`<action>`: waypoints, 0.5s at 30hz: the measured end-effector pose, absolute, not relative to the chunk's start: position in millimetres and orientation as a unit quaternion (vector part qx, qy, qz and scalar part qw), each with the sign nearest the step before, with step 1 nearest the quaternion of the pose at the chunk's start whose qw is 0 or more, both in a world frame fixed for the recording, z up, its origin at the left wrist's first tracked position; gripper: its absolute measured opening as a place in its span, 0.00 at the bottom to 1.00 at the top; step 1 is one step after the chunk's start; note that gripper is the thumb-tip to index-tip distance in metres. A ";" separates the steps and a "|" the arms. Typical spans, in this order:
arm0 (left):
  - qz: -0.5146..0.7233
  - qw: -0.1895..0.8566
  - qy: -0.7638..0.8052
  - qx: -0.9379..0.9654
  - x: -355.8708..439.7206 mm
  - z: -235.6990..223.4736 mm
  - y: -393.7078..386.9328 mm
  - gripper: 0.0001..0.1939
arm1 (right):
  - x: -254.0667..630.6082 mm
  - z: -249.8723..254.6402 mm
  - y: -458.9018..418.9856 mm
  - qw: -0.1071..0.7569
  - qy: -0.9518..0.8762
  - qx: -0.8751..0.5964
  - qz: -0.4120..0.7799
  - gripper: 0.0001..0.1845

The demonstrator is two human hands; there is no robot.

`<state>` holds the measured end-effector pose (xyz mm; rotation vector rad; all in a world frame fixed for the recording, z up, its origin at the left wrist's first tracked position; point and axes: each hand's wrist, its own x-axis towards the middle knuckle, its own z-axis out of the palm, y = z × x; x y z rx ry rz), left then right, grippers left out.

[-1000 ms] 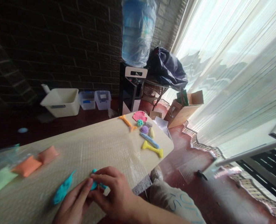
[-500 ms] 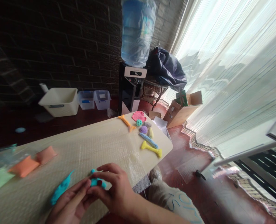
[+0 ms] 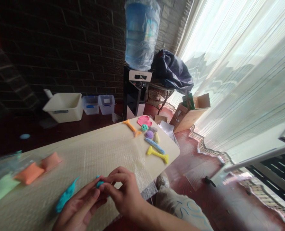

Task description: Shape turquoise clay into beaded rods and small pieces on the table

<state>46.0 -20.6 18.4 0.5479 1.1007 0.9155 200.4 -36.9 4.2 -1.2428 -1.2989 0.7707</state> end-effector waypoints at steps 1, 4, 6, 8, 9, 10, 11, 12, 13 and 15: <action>0.411 0.720 0.495 0.260 45.0 17.4 -21.4 0.30 | 199.9 3.0 -36.2 0.560 -0.530 -0.530 0.353 0.20; 0.419 0.711 0.489 0.284 42.8 15.2 -22.2 0.28 | 199.0 -0.1 -35.4 0.563 -0.481 -0.512 0.436 0.23; 0.431 0.697 0.496 0.287 42.4 14.5 -21.2 0.28 | 199.8 -0.5 -35.9 0.562 -0.476 -0.502 0.454 0.22; 0.437 0.686 0.503 0.291 42.6 14.3 -19.5 0.28 | 201.5 1.0 -36.8 0.549 -0.517 -0.499 0.427 0.19; 0.437 0.683 0.506 0.294 42.6 14.4 -18.8 0.28 | 202.5 2.3 -37.3 0.539 -0.546 -0.498 0.404 0.16; 0.439 0.679 0.508 0.297 42.5 14.7 -18.3 0.28 | 203.5 3.7 -37.8 0.529 -0.572 -0.497 0.381 0.14; 0.442 0.673 0.511 0.300 42.2 15.0 -18.0 0.29 | 204.4 5.2 -38.2 0.520 -0.593 -0.496 0.362 0.13; 0.445 0.668 0.514 0.302 41.8 15.3 -17.9 0.29 | 205.2 6.5 -38.5 0.513 -0.608 -0.496 0.349 0.12; 0.449 0.662 0.518 0.304 41.2 15.5 -18.1 0.29 | 205.7 7.6 -38.7 0.509 -0.616 -0.495 0.341 0.11; 0.449 0.651 0.526 0.312 39.7 14.9 -18.7 0.29 | 205.7 8.5 -38.3 0.512 -0.611 -0.500 0.339 0.11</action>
